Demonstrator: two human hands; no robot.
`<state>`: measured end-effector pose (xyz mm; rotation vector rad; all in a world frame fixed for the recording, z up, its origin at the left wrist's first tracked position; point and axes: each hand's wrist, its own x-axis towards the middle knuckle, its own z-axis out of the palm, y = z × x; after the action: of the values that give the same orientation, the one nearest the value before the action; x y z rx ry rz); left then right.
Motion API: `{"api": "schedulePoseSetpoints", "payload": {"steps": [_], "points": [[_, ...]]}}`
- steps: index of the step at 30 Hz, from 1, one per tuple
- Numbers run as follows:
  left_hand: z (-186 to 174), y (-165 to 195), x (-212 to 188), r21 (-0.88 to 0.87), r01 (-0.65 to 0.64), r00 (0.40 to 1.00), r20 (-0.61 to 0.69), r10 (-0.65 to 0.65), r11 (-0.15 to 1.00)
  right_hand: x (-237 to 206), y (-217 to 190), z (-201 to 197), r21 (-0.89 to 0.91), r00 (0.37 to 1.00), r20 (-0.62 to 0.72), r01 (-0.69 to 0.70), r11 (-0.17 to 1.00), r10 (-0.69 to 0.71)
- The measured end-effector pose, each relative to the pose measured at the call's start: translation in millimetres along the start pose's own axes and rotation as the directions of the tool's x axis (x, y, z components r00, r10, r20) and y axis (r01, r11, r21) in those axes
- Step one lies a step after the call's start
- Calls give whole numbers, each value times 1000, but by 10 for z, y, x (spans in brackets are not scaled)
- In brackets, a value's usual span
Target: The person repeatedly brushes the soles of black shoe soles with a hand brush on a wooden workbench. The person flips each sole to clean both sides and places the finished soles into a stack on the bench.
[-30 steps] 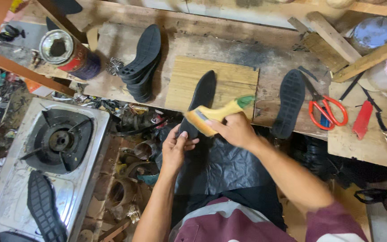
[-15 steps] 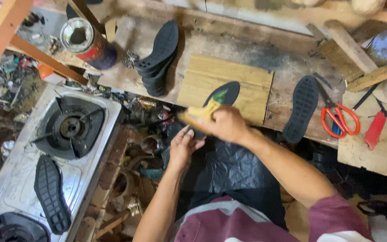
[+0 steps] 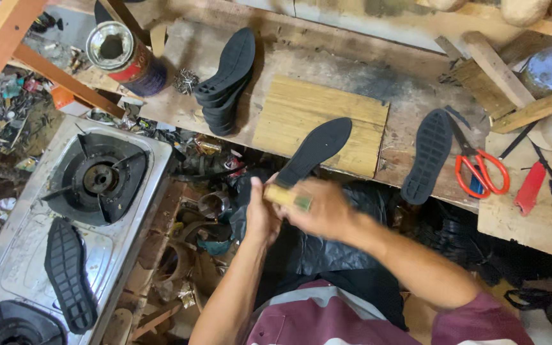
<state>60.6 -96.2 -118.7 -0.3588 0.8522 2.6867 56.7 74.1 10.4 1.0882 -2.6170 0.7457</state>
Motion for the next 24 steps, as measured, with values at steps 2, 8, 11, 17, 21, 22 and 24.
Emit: {"api": "schedulePoseSetpoints", "payload": {"steps": [2,8,11,17,21,22,24], "points": [[59,78,-44,-69,41,999,-17,-42,997,-55,-24,107,199,988,35,-155,968,152],[114,22,22,218,-34,999,-12,37,975,101,731,114,275,883,-30,-443,853,469],[26,-62,120,243,-33,993,-102,59,970,213,1337,-136,108,588,112,-808,579,801],[-70,-163,182,291,-54,988,-122,93,955,14,1337,-355,-268,929,-262,-329,906,261],[50,-101,124,207,-110,987,-92,131,972,-299,602,-116,-117,894,270,-339,933,358],[92,-68,87,183,-147,985,-63,161,972,-408,508,-124,56,921,231,-335,941,314],[185,12,-9,162,-198,979,-15,203,967,-683,383,-151,383,959,117,-283,880,257]]}}
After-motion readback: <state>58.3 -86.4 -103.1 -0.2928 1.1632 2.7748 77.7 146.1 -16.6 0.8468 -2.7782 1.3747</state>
